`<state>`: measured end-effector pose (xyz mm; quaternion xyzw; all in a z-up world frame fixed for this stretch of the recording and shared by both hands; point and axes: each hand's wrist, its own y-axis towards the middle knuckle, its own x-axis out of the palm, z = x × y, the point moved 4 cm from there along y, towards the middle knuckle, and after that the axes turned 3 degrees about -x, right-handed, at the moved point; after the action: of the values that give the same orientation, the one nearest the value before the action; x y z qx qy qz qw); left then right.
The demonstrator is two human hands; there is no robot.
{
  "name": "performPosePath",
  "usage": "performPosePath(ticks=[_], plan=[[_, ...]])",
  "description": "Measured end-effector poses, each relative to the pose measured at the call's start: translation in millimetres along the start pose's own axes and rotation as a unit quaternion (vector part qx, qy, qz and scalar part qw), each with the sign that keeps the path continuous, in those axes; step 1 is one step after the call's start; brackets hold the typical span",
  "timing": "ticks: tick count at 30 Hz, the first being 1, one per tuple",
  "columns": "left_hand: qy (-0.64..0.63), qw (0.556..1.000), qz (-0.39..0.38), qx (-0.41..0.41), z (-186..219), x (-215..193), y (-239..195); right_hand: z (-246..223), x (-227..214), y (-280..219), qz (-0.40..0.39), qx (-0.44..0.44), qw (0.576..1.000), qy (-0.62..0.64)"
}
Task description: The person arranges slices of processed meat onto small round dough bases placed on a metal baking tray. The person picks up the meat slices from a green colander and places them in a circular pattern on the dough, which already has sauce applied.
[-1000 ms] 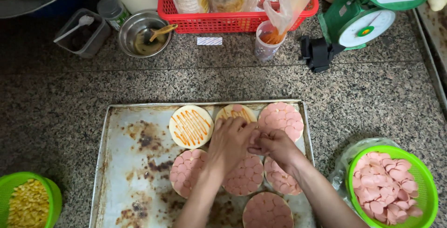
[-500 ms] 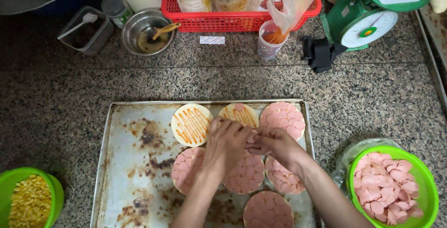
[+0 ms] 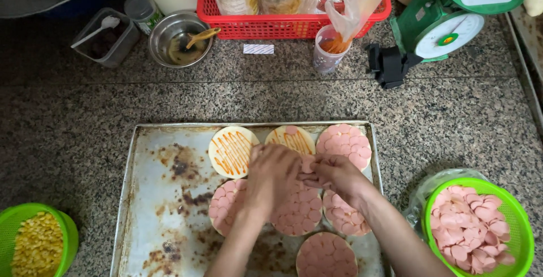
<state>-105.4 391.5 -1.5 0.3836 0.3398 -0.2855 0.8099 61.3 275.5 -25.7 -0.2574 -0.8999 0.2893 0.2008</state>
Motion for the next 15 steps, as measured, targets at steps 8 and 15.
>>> performPosePath(ticks=[8, 15], plan=[[-0.019, 0.958, 0.029, -0.284, -66.4, 35.3, 5.2, 28.1, -40.5, 34.7, 0.055, -0.009, 0.996, 0.072], [0.013, 0.965, -0.03, -0.261, -40.2, 49.6, 32.5, 13.7, -40.9, 22.7, 0.077, -0.034, 0.995, 0.059]])
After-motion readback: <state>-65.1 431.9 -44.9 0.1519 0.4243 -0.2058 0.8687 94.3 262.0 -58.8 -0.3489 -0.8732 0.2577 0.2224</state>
